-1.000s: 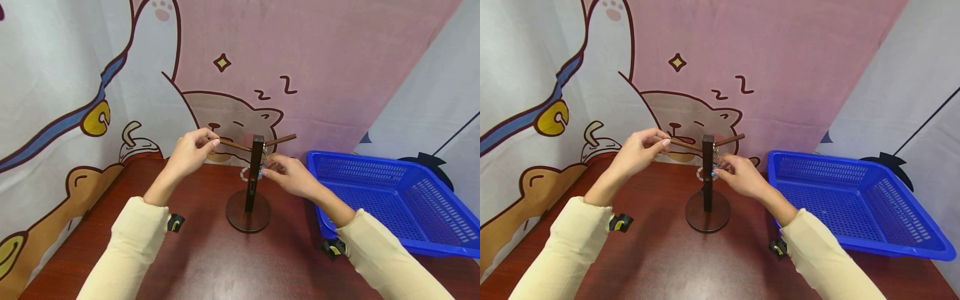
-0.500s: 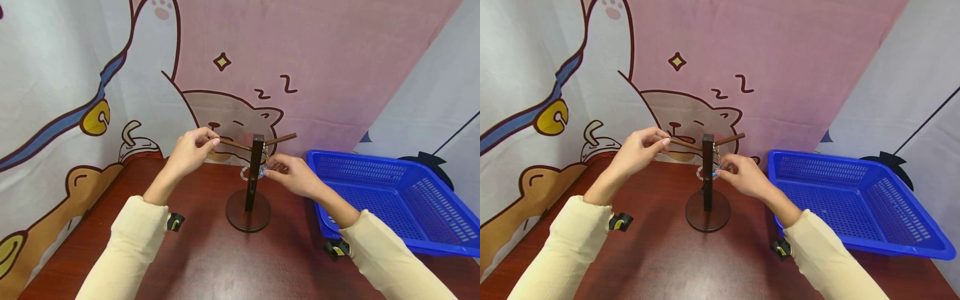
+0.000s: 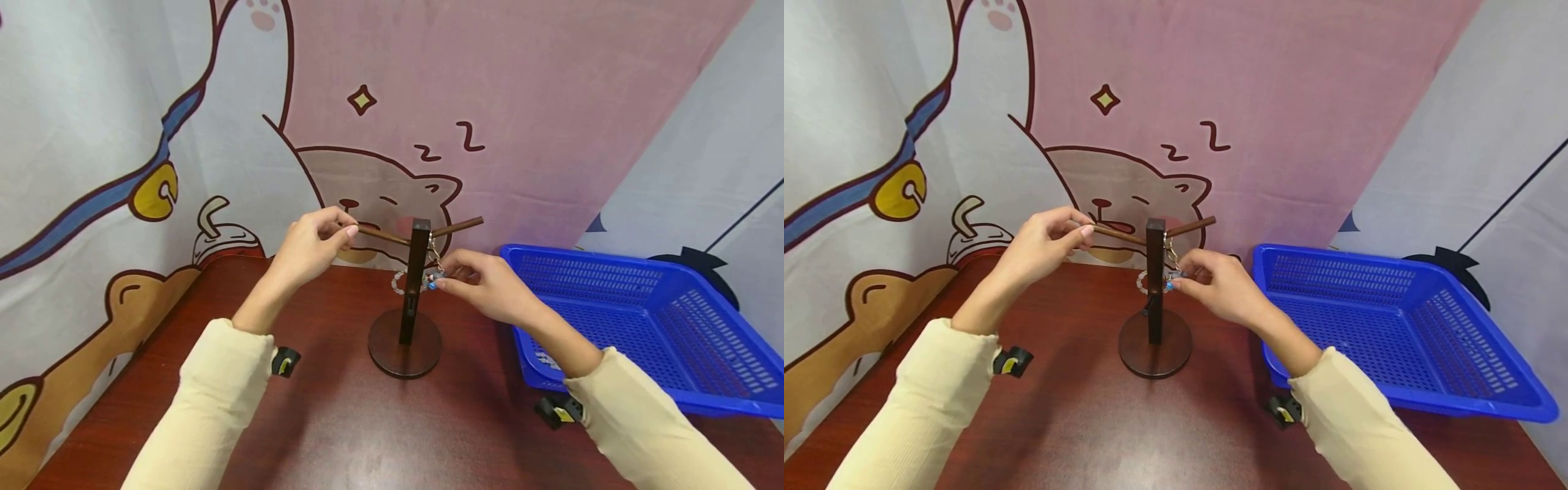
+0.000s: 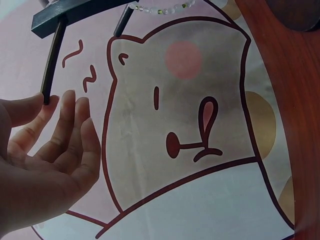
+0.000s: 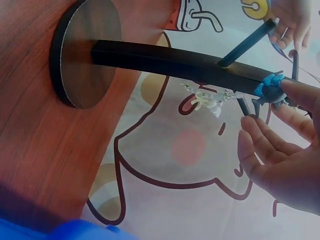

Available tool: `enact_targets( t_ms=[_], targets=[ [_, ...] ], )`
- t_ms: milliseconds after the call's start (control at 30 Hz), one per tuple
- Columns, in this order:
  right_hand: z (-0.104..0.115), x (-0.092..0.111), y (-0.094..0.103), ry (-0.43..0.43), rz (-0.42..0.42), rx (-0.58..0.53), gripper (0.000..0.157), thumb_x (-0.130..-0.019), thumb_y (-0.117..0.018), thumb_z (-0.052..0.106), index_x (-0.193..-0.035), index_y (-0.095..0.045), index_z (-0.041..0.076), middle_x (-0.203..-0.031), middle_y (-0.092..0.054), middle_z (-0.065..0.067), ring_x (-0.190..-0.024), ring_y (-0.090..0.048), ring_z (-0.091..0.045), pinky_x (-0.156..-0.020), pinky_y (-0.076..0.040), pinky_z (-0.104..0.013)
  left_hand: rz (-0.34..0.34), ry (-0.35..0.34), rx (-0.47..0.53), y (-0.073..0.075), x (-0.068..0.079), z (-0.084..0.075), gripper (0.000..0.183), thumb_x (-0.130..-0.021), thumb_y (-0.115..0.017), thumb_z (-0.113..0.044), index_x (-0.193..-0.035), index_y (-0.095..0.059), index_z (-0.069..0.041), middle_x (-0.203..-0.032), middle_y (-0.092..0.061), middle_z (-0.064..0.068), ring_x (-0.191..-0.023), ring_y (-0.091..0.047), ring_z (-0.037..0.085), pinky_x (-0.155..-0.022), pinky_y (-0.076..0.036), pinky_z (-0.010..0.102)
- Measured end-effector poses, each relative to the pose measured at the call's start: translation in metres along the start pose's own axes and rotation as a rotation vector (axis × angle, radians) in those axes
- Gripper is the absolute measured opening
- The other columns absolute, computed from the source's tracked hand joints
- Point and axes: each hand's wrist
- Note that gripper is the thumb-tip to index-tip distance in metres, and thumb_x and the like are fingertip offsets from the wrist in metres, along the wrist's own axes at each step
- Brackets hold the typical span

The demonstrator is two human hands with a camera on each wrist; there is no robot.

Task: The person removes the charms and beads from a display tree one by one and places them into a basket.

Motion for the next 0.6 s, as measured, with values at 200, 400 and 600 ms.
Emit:
enact_targets(
  t_ms=[200,400,600],
  targets=[
    [0.004,0.002,0.008,-0.012,-0.001,0.006,0.009,-0.084,-0.069,0.013,-0.09,-0.064,0.008,-0.077,-0.063,-0.001,-0.072,-0.059,-0.015,-0.065,-0.047,-0.031,0.003,-0.003,0.008,0.0,0.0,-0.001,0.014,-0.094,-0.056,-0.018,-0.099,-0.064,-0.008,-0.084,-0.065,0.012,-0.075,-0.058,0.02,-0.062,-0.042,0.033],
    [0.008,0.004,0.018,-0.023,-0.002,0.041,0.01,-0.085,-0.069,0.016,-0.09,-0.065,0.009,-0.076,-0.062,-0.001,-0.07,-0.057,-0.015,-0.064,-0.045,-0.031,0.008,0.006,0.012,0.0,-0.001,0.0,0.015,-0.094,-0.056,-0.018,-0.101,-0.064,-0.007,-0.082,-0.065,0.009,-0.076,-0.06,0.02,-0.063,-0.043,0.034],
    [0.011,0.006,0.027,-0.03,-0.008,0.042,0.011,-0.085,-0.068,0.016,-0.092,-0.065,0.008,-0.078,-0.061,-0.002,-0.072,-0.056,-0.016,-0.064,-0.044,-0.028,0.011,0.015,0.009,0.0,-0.001,0.0,0.016,-0.094,-0.056,-0.019,-0.101,-0.064,-0.008,-0.082,-0.065,0.008,-0.076,-0.06,0.019,-0.064,-0.043,0.033]
  ],
)
Point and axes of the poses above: each hand's wrist, its own x-axis away from the middle knuckle, its own y-axis out of the back of the hand, z = x × y
